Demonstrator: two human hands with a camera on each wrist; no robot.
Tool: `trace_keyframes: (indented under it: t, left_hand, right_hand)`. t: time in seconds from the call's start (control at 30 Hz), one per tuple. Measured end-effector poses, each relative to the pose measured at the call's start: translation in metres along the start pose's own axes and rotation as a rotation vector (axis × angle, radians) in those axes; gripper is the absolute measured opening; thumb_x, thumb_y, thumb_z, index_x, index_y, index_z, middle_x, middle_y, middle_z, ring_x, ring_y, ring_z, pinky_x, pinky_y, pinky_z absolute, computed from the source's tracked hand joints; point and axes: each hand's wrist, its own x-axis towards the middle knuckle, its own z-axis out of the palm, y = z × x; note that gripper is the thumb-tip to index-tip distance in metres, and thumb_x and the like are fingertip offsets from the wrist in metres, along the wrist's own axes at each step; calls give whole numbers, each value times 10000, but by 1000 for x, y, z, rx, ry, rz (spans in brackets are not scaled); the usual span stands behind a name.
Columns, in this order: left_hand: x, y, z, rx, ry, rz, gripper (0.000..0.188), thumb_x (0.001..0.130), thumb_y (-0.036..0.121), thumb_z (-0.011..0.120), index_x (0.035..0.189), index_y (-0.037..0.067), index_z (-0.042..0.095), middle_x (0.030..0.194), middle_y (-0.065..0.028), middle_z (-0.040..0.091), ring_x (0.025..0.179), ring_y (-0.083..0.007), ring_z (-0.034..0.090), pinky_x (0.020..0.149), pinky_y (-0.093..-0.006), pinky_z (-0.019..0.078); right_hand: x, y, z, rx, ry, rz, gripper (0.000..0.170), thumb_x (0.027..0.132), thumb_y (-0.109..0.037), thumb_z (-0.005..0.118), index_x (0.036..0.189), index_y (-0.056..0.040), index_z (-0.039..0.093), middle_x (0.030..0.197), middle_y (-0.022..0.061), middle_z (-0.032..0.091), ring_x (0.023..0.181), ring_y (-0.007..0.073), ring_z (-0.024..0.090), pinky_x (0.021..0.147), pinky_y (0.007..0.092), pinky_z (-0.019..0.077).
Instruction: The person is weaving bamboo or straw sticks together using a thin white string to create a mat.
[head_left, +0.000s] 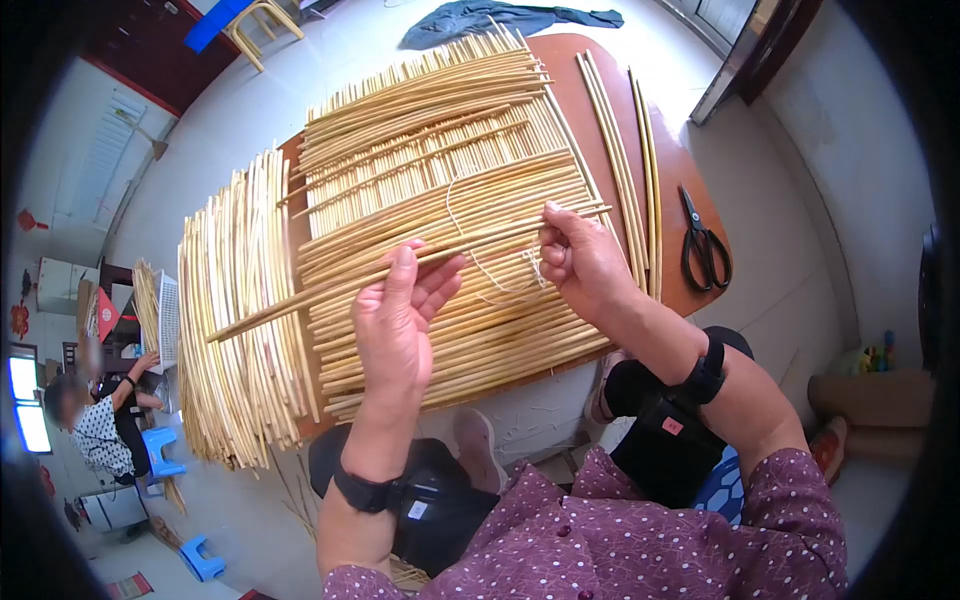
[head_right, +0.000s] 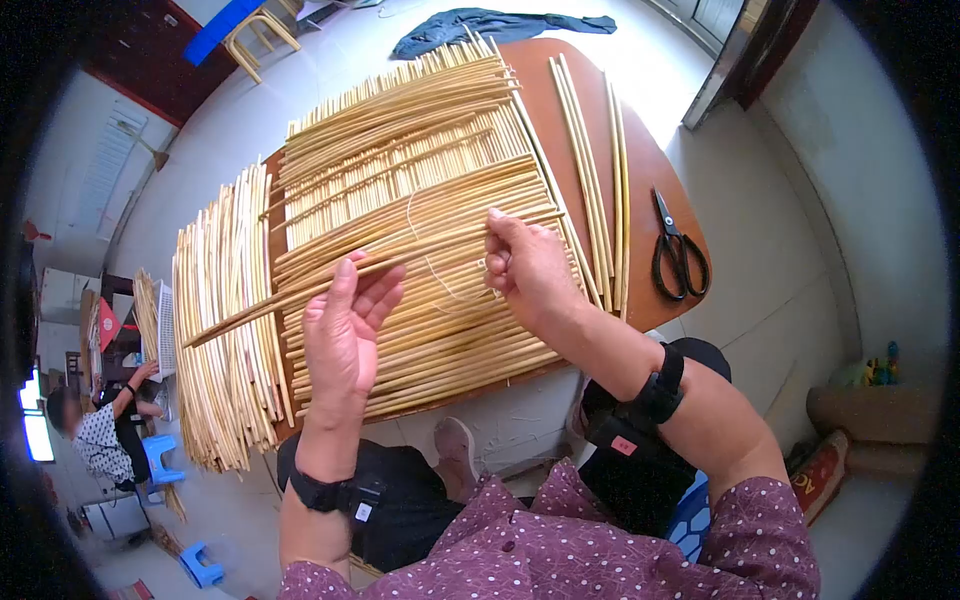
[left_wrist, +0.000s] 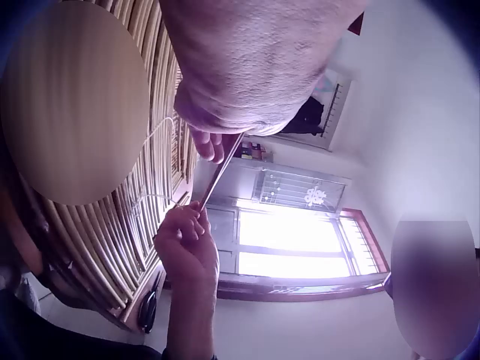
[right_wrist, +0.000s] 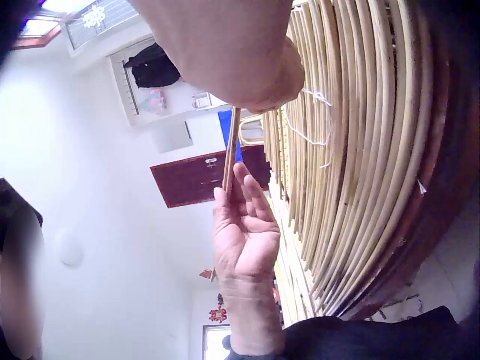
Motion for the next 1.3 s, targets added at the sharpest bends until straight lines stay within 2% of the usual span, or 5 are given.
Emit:
trace_keyframes:
  t: [0.23, 0.33, 0.77, 1.03, 1.3]
  left_hand:
    - [5, 5, -16, -24, 95, -32, 253, 929, 207, 633, 1093, 14, 621, 1021, -183, 681, 980, -278, 679, 791, -332, 587]
    - [5, 9, -19, -34, 153, -67, 248, 934, 208, 625, 1089, 15, 617, 1021, -176, 676, 997, -276, 672, 786, -329, 590]
    - [4, 8, -23, -34, 238, -101, 257, 902, 208, 670, 1057, 10, 615, 1029, -178, 672, 985, -279, 670, 760, -306, 584]
    - [2, 7, -20, -15, 247, -86, 275, 888, 210, 695, 1062, 12, 615, 998, -173, 681, 941, -269, 682, 714, -286, 589]
    - [2, 6, -21, 13, 276, -96, 297, 878, 228, 709, 1055, 7, 617, 967, -153, 684, 909, -250, 684, 698, -276, 582]
  right_hand:
    - [-5, 5, 6, 37, -36, -36, 213, 993, -220, 523, 1040, -22, 585, 748, -1, 509, 577, 79, 447, 490, 220, 365]
    - [-8, 6, 9, -83, -154, -55, 263, 1004, -254, 511, 1095, -20, 589, 722, -14, 492, 574, 60, 455, 485, 199, 366]
    - [-14, 10, 10, -156, -218, -78, 305, 991, -301, 543, 1121, -36, 622, 641, -40, 444, 546, 55, 418, 490, 212, 354]
    - [-14, 10, 6, -173, -114, -83, 274, 952, -295, 616, 776, -86, 592, 606, -23, 494, 510, 60, 428, 464, 224, 338]
    - [-14, 8, 12, -186, -115, -105, 226, 974, -260, 580, 1004, -48, 648, 646, -28, 492, 524, 59, 452, 469, 212, 360]
